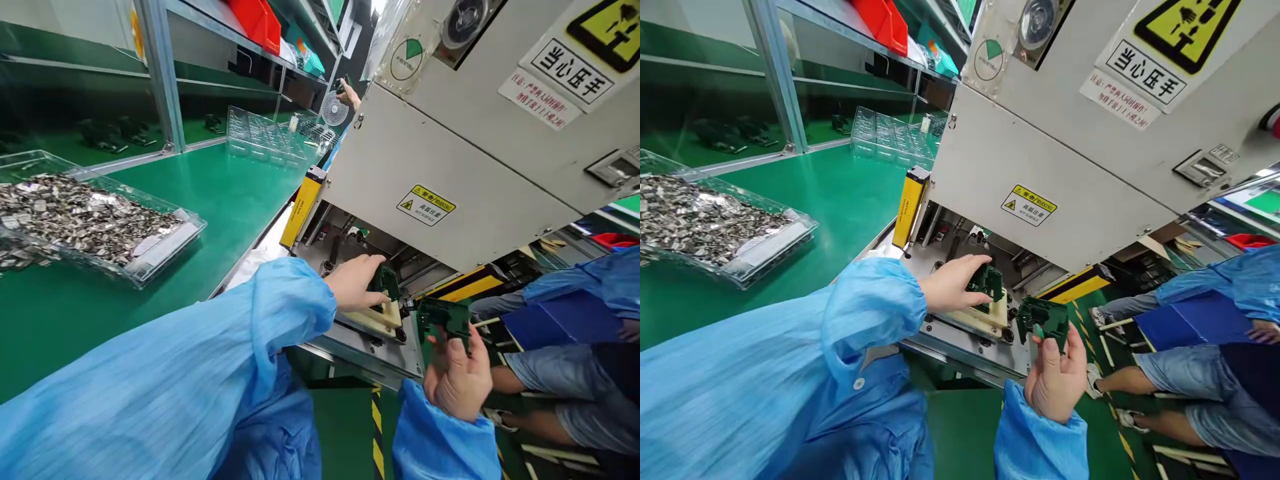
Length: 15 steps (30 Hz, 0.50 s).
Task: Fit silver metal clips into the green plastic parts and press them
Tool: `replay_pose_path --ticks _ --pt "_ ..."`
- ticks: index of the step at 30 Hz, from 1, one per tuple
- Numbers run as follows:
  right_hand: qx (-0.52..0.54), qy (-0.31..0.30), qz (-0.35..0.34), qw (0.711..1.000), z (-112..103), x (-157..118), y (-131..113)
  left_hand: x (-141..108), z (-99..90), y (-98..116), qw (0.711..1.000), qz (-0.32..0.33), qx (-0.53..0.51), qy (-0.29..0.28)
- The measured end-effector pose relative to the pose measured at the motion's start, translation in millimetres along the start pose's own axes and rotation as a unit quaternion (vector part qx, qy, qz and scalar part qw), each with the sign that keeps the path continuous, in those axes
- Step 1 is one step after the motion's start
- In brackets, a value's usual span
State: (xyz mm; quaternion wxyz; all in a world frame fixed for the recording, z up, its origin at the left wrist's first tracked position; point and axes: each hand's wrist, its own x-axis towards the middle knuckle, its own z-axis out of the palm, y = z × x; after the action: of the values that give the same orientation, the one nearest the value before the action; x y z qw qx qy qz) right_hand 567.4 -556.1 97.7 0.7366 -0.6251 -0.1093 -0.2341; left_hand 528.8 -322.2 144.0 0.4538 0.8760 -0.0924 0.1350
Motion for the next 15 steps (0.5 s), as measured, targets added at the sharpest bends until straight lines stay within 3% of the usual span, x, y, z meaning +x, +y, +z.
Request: replay_pose_path --ticks 2,5,10,12,15 --pt "-0.026 -0.048 -0.016 0.998 7 10 -1 4 -4.0 3 0.998 -0.025 -0.055 0.035" --pt "-0.099 -0.155 -0.044 0.982 25 28 -4 -18 -34.7 3 0.986 -0.051 -0.134 0.083" --pt "-0.243 -0.384 -0.070 0.888 56 43 -7 -113 -104.6 -11 0.979 -0.170 -0.110 -0.001" --pt "-0.260 -0.418 -0.074 0.867 63 42 -6 -154 -119.8 -23 0.969 -0.233 -0.075 -0.035" --pt "-0.275 -0.423 -0.080 0.860 61 37 -1 -195 -121.4 -41 0.954 -0.291 -0.051 -0.050"
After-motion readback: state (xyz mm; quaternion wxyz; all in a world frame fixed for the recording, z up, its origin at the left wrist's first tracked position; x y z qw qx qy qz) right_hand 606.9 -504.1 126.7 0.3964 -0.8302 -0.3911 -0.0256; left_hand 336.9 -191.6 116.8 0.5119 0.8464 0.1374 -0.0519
